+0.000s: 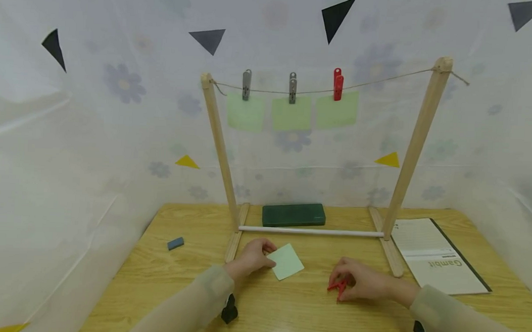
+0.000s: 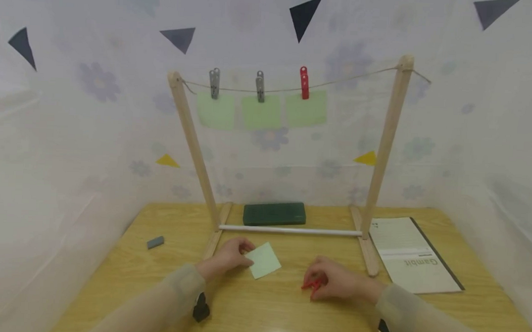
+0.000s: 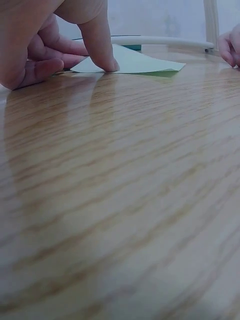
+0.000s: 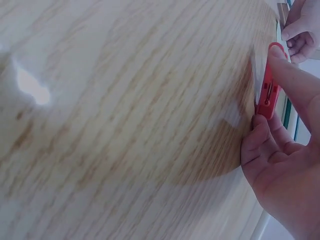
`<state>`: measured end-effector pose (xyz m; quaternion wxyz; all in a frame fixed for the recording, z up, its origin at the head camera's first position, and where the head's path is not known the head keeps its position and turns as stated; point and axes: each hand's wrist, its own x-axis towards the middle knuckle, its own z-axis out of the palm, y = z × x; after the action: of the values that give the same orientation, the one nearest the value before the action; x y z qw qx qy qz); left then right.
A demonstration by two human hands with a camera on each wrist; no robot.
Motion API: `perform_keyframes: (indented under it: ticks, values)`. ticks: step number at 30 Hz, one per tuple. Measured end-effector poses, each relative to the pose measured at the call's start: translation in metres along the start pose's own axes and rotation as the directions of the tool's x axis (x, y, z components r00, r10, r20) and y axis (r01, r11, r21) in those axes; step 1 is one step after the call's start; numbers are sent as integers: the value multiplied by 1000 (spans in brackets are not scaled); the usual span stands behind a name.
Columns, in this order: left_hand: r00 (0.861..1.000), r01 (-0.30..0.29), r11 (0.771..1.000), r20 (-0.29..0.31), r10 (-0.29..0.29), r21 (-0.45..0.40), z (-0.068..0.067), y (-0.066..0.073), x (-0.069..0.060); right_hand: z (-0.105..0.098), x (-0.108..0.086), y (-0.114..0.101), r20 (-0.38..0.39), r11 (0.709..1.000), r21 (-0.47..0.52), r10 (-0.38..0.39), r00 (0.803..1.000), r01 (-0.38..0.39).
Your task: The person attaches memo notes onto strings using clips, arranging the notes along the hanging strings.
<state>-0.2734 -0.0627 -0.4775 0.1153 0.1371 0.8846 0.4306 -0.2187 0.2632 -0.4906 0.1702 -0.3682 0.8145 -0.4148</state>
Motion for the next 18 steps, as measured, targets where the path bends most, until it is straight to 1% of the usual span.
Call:
perform_keyframes:
  ticks: [5,8,10,14,18]
  values:
    - [1000,3,1000,23,-3,-17,1,-1,2,-1,-2,1,-12,999,48,12,1000,-11]
    - [1000,6,1000,27,-5,-21,1,-5,4,-3,-3,0,-20,996,82,45,999,-43]
    - [1000,14,1000,18,-14,-10,1,-7,5,-4,-3,-2,-33,993,98,66,997,-63]
    - [999,42,999,-17,-42,10,1,-8,7,-7,-3,-5,-75,991,92,109,991,-102]
    - [997,72,997,-36,-72,-10,-1,-4,6,-11,-6,-9,-112,984,64,170,979,-163]
